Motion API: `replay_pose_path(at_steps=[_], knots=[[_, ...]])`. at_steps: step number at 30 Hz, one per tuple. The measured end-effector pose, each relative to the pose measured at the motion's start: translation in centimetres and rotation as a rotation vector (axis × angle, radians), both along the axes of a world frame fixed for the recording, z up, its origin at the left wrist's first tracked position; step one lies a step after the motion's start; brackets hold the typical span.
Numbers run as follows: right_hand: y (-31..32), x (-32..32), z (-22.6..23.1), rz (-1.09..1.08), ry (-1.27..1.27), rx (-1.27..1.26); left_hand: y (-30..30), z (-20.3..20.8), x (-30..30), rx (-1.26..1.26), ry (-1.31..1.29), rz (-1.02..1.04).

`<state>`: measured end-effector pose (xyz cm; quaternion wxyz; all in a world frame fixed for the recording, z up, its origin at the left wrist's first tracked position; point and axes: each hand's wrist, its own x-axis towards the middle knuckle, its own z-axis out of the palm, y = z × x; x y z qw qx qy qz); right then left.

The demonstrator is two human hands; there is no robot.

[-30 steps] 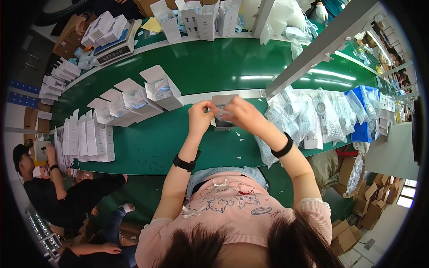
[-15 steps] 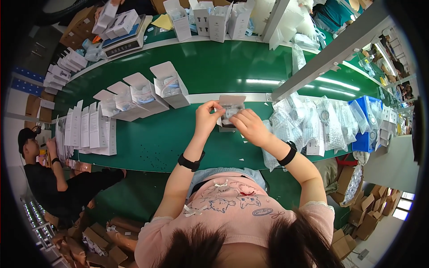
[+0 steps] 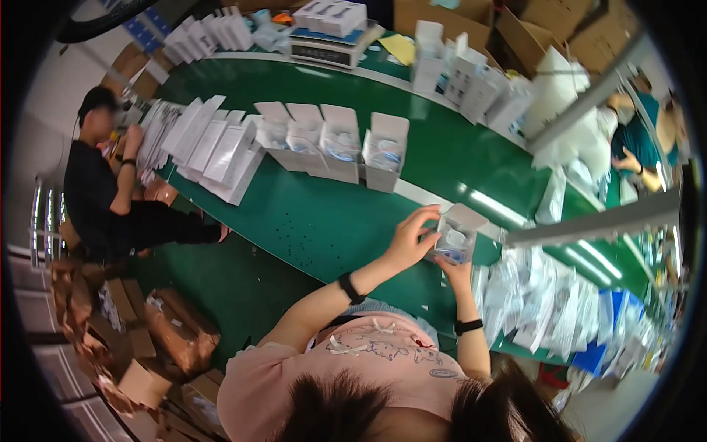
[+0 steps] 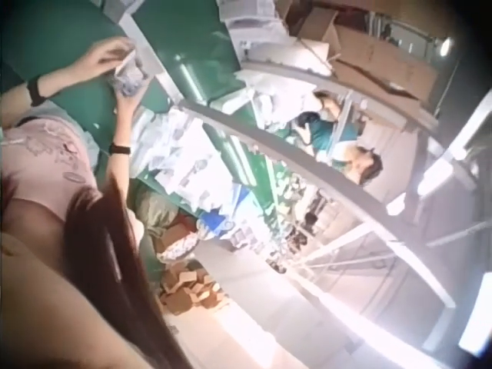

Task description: The person packages electronic devices by hand, placing small plastic bags and bubble-wrapped items into boxes. They fold the box flaps closed, set the filled boxes aside, and place instruction manuals into new boxes.

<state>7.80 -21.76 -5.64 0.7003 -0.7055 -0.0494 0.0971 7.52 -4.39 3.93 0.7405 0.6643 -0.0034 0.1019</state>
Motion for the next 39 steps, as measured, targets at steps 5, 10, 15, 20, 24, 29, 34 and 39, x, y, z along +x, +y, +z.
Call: replay_pose_path(at_steps=[5,10,15,20,24,29,34,39], knots=[[2.6,3.8,0.9,-0.112,0.039,0.049,23.3,0.9,-3.0,1.222,-0.050,0.954],[6.4,9.6,-1.0,-0.065,-0.023,-0.026,38.4,0.2,-2.0,1.661,0.492,0.572],[10.6,11.7,-2.5,0.096,0.017,-0.009,44.8,-2.6,-4.1,1.661,0.564,0.521],[10.2,10.6,0.2,0.114,-0.159,-0.134,35.1,6.3,-7.3,0.948,0.054,0.840],[6.4,10.3,4.1,0.140,-0.329,-0.181,21.8,10.1,-9.8,0.614,-0.074,0.394],[-4.9,16.6,5.3,-0.593,-0.305,-0.336,7.9,2.5,-7.4,1.339,0.075,-0.478],[-9.9,26.9,2.9,-0.871,-0.034,-1.238,4.6,-4.0,-4.5,1.204,0.408,-0.683],[-13.0,31.9,-2.1,-0.595,0.494,-1.259,2.4,-7.5,-0.4,1.066,0.351,-0.755]])
